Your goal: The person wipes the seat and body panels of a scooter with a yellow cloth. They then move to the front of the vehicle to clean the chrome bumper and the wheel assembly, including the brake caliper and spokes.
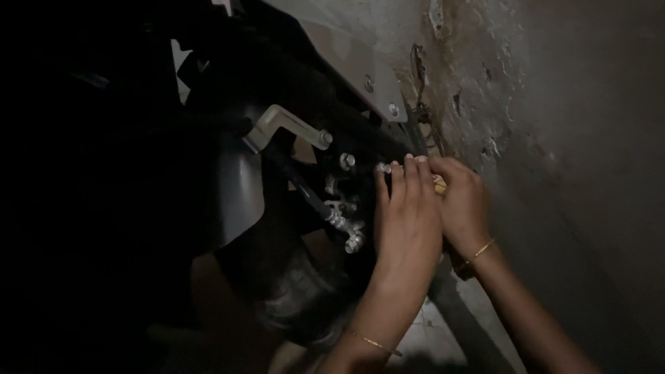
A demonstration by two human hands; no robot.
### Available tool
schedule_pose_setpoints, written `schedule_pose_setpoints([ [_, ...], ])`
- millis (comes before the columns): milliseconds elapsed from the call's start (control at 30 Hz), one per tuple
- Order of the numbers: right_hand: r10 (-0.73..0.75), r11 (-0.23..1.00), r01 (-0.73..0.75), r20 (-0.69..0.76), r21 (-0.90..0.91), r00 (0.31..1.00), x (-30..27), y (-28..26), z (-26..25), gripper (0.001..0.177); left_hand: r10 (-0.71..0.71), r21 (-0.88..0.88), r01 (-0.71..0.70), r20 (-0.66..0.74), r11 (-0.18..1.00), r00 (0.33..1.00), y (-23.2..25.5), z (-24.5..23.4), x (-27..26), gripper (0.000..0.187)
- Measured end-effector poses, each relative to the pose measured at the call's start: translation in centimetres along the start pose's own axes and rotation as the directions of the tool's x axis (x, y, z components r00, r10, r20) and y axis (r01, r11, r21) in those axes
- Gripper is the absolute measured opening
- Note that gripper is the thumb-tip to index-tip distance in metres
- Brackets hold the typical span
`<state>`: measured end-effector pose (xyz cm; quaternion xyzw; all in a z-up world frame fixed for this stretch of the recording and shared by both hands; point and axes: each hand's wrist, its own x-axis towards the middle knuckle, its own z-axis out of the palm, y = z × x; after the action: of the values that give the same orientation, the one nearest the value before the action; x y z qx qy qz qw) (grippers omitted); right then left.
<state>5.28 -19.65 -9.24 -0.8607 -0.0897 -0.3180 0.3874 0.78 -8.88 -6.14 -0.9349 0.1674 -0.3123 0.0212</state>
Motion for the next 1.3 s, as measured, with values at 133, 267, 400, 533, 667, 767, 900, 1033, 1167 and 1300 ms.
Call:
schedule_pose_setpoints([
  [133, 0.302, 0.949, -0.309, 0.117, 0.054, 0.946, 0.8, 0.9, 0.4, 0.026, 0.028, -0.159, -0.017, 0.068, 0.987, 0.997, -0.5, -0.3, 0.4, 0.074],
  [267, 0.434, 0.842, -0.494, 0.272, 0.215, 0.859, 1.3, 2.4, 0.3, 0.026, 0.060, -0.292, -0.049, 0.028, 0.955, 0.998, -1.0, -1.1, 0.5, 0.070],
  [400, 0.211, 0.952, -0.235, 0.135, 0.198, 0.968, 0.4, 2.3, 0.3, 0.026, 0.068, -0.317, -0.058, 0.022, 0.947, 0.997, -1.0, -1.5, 0.3, 0.069],
  [533, -0.025, 0.985, 0.017, 0.047, 0.173, 0.999, -1.1, 1.7, 0.1, 0.026, 0.086, -0.402, -0.033, 0.114, 0.915, 0.990, -1.0, -1.4, -0.9, 0.057],
  [667, 0.180, 0.879, -0.211, 0.113, 0.427, 0.977, -2.2, 1.2, 0.5, 0.021, 0.077, -0.424, -0.042, 0.066, 0.905, 0.995, -0.3, -2.1, -1.8, 0.069],
  [767, 0.476, 0.462, -0.598, 0.386, 0.655, 0.790, -2.6, 2.0, 0.1, 0.018, 0.122, -0.470, -0.073, 0.076, 0.880, 0.990, 0.1, -3.0, -2.9, 0.067],
  [900, 0.493, 0.333, -0.632, 0.442, 0.699, 0.749, -2.2, 3.7, -0.8, 0.015, 0.161, -0.578, -0.102, 0.051, 0.809, 0.986, 0.1, -4.2, -3.4, 0.058],
  [1033, 0.514, 0.625, -0.457, 0.108, 0.632, 0.851, -0.6, 4.2, -3.0, 0.017, 0.179, -0.626, -0.175, -0.057, 0.760, 0.982, -0.5, -5.5, -3.4, 0.047],
  [1167, 0.128, 0.953, -0.126, 0.011, 0.275, 0.992, 0.4, 3.5, -3.1, 0.027, 0.185, -0.657, -0.048, 0.141, 0.753, 0.973, -0.7, -6.1, -3.3, 0.036],
  [1300, 0.115, 0.992, -0.120, 0.120, 0.037, 0.986, -0.1, 1.5, -0.7, 0.033, 0.152, -0.581, -0.022, 0.175, 0.814, 0.973, -2.3, -5.3, -1.9, 0.034],
])
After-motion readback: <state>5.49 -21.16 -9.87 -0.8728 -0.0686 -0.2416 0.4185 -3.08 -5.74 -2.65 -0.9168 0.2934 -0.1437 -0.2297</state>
